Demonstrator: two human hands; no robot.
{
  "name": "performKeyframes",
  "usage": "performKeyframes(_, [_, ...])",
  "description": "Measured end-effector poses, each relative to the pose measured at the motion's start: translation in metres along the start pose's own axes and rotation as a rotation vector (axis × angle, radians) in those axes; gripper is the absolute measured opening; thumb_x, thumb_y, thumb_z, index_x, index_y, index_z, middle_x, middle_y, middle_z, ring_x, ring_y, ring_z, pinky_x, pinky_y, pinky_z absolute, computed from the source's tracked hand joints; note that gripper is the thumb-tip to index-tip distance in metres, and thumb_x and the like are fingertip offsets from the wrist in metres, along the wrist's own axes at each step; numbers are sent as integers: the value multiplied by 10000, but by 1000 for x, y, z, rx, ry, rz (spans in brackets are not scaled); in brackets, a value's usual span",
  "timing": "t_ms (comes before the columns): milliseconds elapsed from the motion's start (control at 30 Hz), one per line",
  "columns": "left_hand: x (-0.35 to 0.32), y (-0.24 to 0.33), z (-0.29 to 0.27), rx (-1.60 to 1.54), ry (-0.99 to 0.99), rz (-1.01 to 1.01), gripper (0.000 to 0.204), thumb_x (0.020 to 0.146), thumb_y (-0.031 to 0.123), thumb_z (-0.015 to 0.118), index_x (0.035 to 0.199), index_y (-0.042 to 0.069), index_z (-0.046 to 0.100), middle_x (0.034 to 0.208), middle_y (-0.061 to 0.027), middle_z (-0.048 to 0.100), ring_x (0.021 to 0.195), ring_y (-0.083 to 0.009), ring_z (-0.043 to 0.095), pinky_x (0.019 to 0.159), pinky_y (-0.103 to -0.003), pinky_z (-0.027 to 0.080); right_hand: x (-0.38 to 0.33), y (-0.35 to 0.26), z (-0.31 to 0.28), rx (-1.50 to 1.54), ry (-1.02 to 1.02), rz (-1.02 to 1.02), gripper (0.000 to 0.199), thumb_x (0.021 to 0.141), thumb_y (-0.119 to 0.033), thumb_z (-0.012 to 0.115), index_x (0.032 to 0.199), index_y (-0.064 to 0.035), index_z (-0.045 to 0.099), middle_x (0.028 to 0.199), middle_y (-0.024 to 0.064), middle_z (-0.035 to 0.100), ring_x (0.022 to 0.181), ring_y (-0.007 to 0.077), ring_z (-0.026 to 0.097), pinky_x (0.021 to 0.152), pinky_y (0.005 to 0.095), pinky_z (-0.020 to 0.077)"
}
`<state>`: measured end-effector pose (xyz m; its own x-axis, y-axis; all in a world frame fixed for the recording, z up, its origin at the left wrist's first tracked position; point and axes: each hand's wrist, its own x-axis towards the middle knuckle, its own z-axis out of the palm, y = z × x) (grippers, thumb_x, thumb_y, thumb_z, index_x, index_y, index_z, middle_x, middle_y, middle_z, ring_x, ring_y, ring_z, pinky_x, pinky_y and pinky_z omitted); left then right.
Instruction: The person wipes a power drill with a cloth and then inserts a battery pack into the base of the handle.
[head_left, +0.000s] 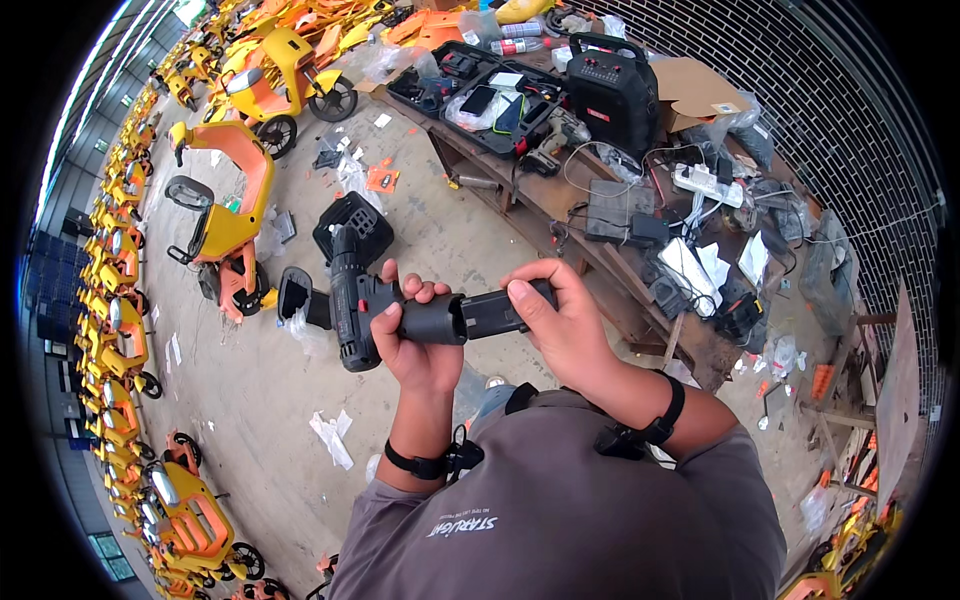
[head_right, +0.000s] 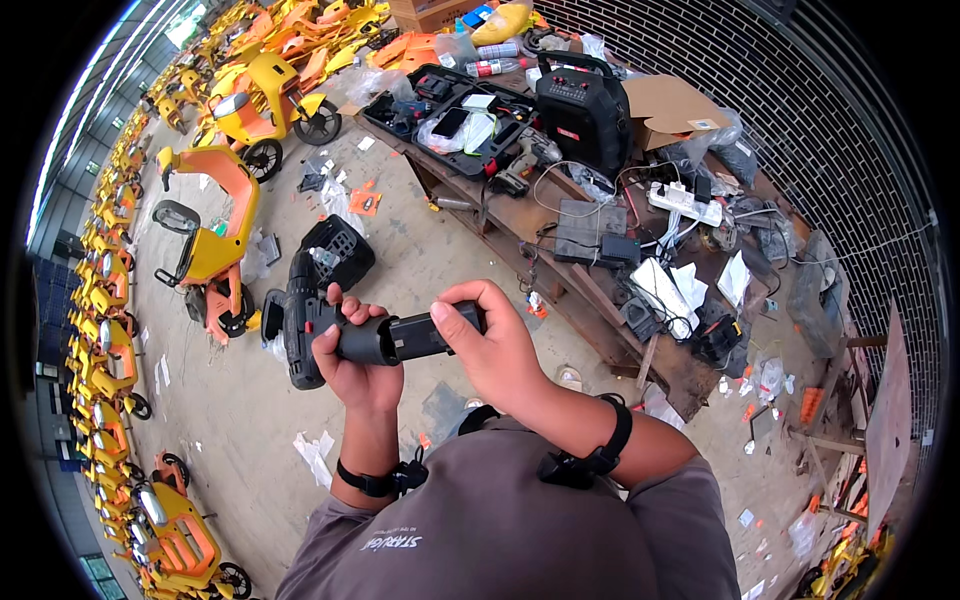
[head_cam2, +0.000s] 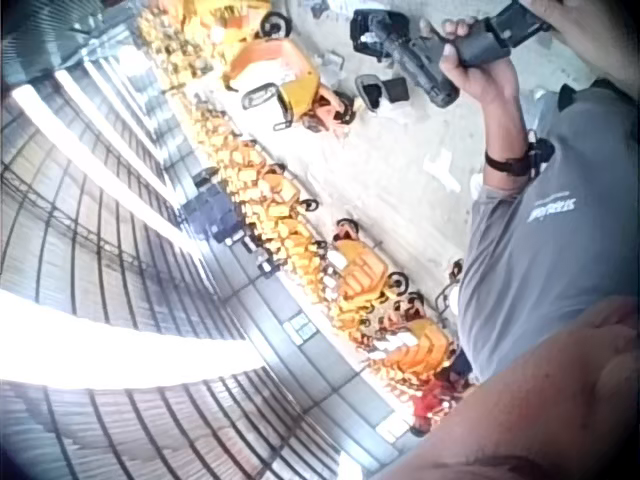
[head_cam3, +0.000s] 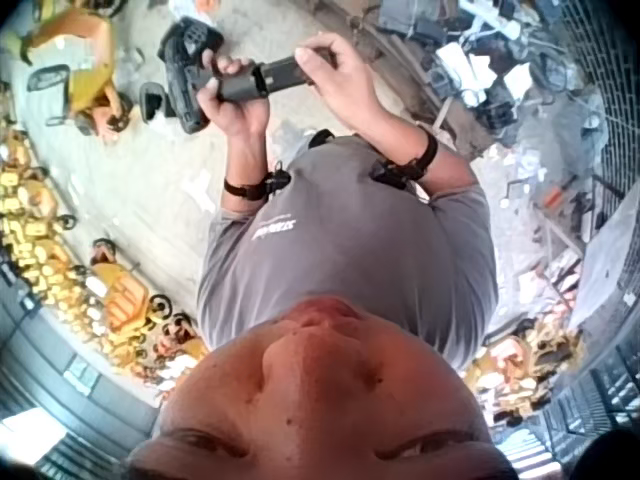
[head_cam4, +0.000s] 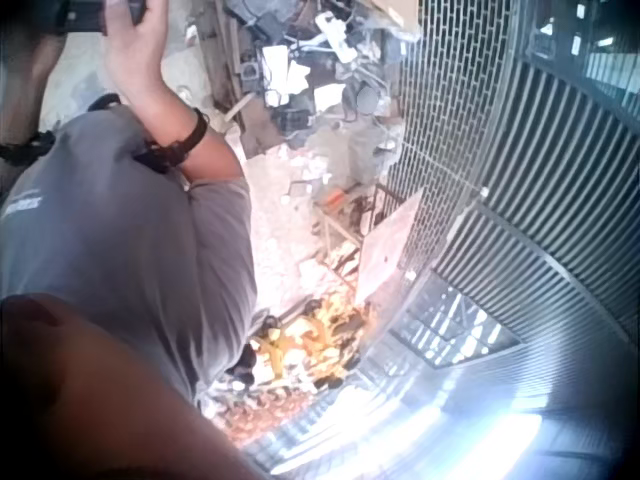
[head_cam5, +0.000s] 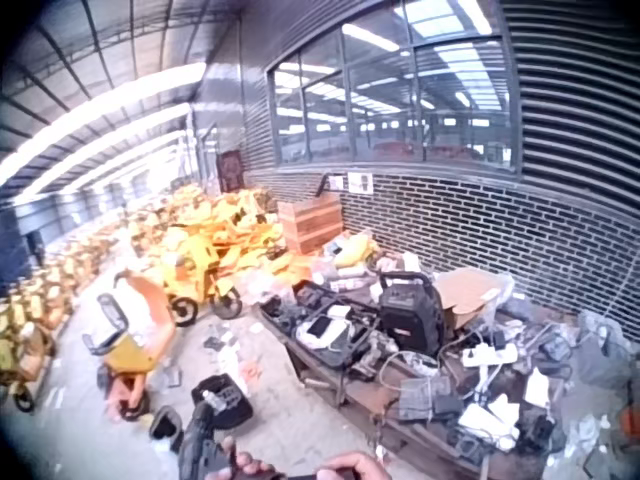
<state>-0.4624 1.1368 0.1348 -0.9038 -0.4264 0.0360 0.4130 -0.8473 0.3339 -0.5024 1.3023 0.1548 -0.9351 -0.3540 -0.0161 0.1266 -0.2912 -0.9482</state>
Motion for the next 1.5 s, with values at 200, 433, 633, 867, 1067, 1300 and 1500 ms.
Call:
performKeyframes(200, [0, 65, -81, 235, 194, -46, 476, 833, 122, 545, 1294, 33, 466, 966, -74, 545, 896, -193, 572, 961, -370, 476, 31, 96, -82, 501, 306, 602, 285, 1002, -344, 581, 1064, -66, 559, 1009, 127, 652, 598, 115, 559, 363, 218, 244])
performKeyframes(433, [-32, 148, -211, 33, 574, -145, 432, 818, 88, 556, 1229, -39, 510, 918, -90, 589, 830, -203, 594, 889, -347, 516, 28, 184, -140, 674, 588, 687, 484, 988, -493, 541, 1156, -42, 582, 908, 158, 688, 653, 173, 663, 311, 193, 250])
performKeyframes(633, [-18, 175, -225, 60, 636, -9, 243, 800, 88, 553, 1024, 13, 497, 877, -64, 542, 837, -185, 583, 888, -332, 503, 107, 182, -128, 490, 567, 646, 547, 957, -562, 562, 1180, -63, 592, 974, 126, 694, 596, 109, 591, 342, 180, 267])
performKeyframes(867, [60, 188, -221, 107, 649, 13, 332, 821, 76, 552, 1129, -32, 486, 910, -76, 562, 846, -190, 593, 895, -342, 519, 220, 210, -105, 778, 89, 537, 586, 966, -569, 534, 1255, -60, 561, 1216, 86, 662, 888, 113, 659, 367, 184, 291])
performKeyframes(1067, [163, 207, -233, 156, 711, -31, 304, 818, 95, 545, 1103, 4, 488, 898, -53, 543, 829, -183, 588, 876, -337, 524, 266, 249, -146, 77, 344, 400, 517, 837, -82, 755, 1260, -42, 461, 1131, 54, 612, 887, 109, 617, 527, 212, 418])
performKeyframes(1300, [308, 191, -203, 245, 685, -112, 440, 828, 86, 568, 1241, -51, 503, 914, -55, 580, 830, -185, 597, 870, -345, 525, 319, 281, -159, -883, 833, 178, 610, 741, -135, 816, 1260, -37, 511, 1119, 179, 629, 1014, 296, 629, 905, 379, 487])
performKeyframes(1500, [400, 177, -202, 261, 692, -289, 429, 827, 113, 533, 1226, -45, 520, 919, -54, 573, 812, -172, 580, 840, -336, 519, 326, 328, -167, -771, 1034, 185, 662, 767, -126, 813, 1326, -10, 479, 1173, 188, 621, 1093, 319, 622, 949, 396, 484])
